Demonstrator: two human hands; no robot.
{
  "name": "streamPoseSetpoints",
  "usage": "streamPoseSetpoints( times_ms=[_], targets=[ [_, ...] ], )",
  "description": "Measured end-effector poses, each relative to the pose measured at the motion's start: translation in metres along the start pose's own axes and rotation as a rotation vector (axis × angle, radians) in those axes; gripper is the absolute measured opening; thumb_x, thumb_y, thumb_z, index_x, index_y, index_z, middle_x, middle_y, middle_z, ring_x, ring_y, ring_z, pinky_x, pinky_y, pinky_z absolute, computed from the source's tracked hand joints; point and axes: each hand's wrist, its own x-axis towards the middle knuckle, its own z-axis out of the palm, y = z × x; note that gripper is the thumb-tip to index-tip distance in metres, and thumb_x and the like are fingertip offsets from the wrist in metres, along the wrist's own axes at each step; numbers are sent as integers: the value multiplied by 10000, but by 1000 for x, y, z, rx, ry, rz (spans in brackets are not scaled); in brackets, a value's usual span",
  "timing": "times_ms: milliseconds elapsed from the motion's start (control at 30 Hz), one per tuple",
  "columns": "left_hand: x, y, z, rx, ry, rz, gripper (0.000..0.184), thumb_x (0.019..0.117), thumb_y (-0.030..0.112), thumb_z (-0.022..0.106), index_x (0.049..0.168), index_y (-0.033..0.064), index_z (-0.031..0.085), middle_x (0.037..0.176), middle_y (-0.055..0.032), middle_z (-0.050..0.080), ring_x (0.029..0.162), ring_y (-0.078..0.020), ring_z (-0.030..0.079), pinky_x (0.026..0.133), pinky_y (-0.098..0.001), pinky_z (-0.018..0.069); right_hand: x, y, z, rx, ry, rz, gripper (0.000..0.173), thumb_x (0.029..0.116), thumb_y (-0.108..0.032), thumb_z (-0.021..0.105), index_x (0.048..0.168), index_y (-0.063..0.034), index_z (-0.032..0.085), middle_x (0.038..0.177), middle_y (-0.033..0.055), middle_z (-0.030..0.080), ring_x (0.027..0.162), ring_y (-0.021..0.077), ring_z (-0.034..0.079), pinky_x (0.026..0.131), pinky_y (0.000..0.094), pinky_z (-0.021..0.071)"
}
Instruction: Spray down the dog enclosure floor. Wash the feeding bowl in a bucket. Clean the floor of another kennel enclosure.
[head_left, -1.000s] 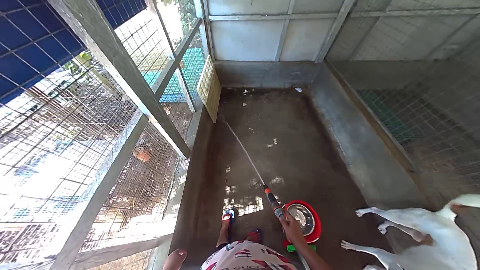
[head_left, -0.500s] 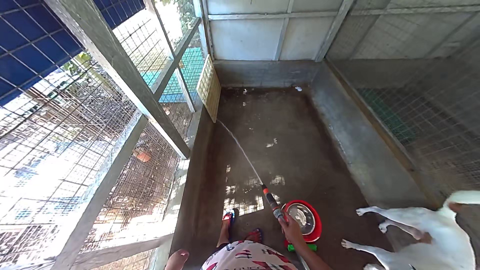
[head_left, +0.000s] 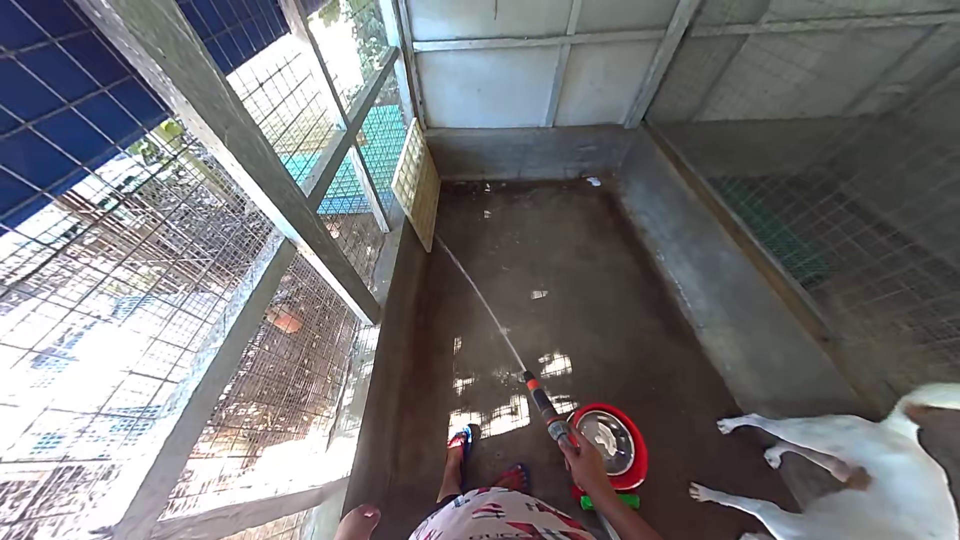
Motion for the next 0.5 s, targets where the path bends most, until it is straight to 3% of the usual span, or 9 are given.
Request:
streamPoseSetpoints(
  times_ms=[233,500],
  targets=[
    [2,2,-4,5,11,16,364,1068,291,562,1313,53,687,1359,-212,658,1337,-383,576,1157,-583,385,-2,0,-5,57,14,-33,545,1069,-212,568,1558,-41,398,785,157,635,560,210,546,562,377,491],
    [-2,8,0,-6,0,20,370,1070,291,563,1312,38,683,1357,-211,659,1340,-371,576,1161,-567,385,-2,6,-1,58,15,-56,575,1052,-206,600,1563,-39,397,770,159,649,557,211,557,575,383,503]
  ],
)
